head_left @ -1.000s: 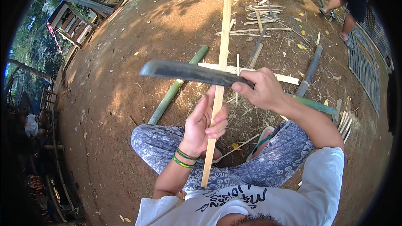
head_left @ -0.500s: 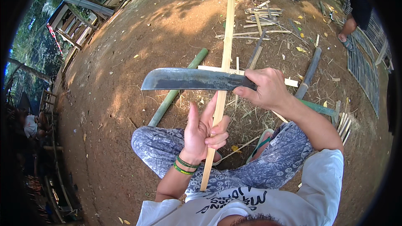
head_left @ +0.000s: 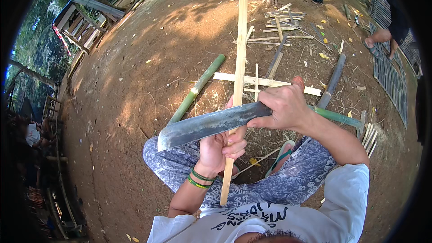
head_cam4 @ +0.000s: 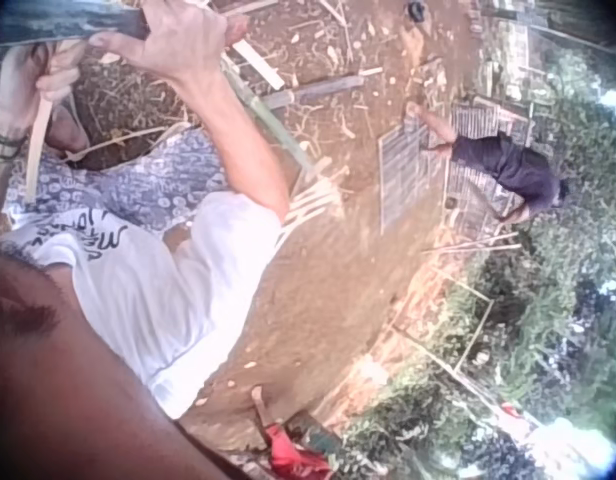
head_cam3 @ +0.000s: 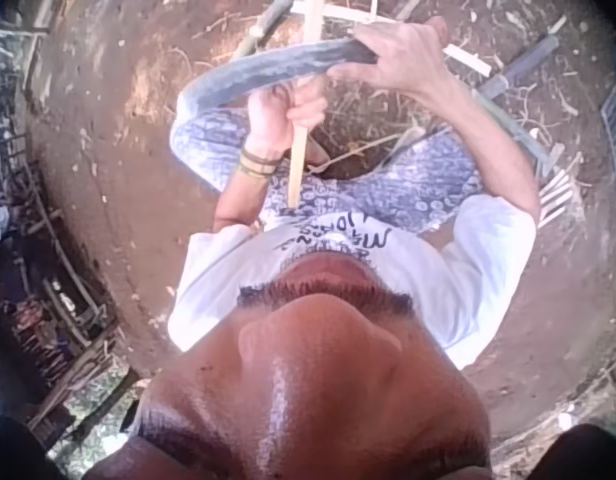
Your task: The person sits on the ground and uses a large knife to shave thin strips from a bamboo pole. They repeatedly scrape the blade along the bamboo to create fine slivers, holding the pole with one hand and the knife with the other.
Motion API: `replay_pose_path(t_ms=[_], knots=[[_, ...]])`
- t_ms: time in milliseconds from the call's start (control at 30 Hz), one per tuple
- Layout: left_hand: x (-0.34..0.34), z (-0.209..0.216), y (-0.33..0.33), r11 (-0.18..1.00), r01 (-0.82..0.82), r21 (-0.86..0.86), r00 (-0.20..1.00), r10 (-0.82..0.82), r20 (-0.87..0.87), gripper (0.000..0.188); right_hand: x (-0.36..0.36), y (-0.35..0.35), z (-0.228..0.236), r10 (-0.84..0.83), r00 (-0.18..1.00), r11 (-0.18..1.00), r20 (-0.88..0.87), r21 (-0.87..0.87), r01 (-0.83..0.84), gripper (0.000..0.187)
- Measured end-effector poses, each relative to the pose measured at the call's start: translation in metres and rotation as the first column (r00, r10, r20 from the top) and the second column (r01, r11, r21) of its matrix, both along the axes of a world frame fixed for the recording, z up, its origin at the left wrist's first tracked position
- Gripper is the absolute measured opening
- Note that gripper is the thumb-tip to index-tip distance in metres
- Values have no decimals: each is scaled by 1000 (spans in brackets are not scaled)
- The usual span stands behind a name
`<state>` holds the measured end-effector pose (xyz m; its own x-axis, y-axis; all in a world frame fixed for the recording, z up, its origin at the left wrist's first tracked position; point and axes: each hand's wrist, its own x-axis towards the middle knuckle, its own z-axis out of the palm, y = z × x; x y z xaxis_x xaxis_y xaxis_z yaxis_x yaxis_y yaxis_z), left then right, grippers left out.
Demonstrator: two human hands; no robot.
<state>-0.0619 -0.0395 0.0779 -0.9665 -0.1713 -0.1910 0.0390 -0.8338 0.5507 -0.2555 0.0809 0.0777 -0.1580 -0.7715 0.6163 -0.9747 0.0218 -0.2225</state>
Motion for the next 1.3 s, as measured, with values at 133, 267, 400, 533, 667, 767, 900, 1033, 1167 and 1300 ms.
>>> replay_pose_path(t_ms=[133,267,400,533,667,767,900,1033,1167,1300], knots=[[15,-6,3,990,138,9,978,-135,-158,74,-35,7,2,-194,974,980,116,-14,197,69],[10,-4,3,990,133,-45,982,-138,-131,75,-22,9,4,-141,983,990,122,19,139,68],[5,-3,1,993,104,-56,991,-108,-80,74,0,6,2,-51,998,998,36,33,50,67],[5,-5,5,987,158,-34,973,-162,-168,73,-17,7,4,-107,989,994,99,2,108,66],[4,-7,1,979,159,-129,977,-175,-121,74,-3,6,8,-21,1000,1000,6,21,21,66],[6,-5,2,986,125,-112,984,-138,-113,73,-15,2,-1,-75,996,997,52,-29,77,66],[9,-12,-1,970,174,-167,973,-195,-122,71,-7,5,9,-24,1000,999,8,41,24,66],[12,-9,0,982,142,-128,982,-156,-109,72,-20,3,0,-109,990,994,88,-6,110,68],[17,-15,-2,973,175,-149,970,-196,-142,72,-5,8,11,-50,999,993,-7,106,51,68],[21,-14,-1,969,183,-165,978,-196,-66,74,-31,8,1,-192,977,981,89,37,189,67]])
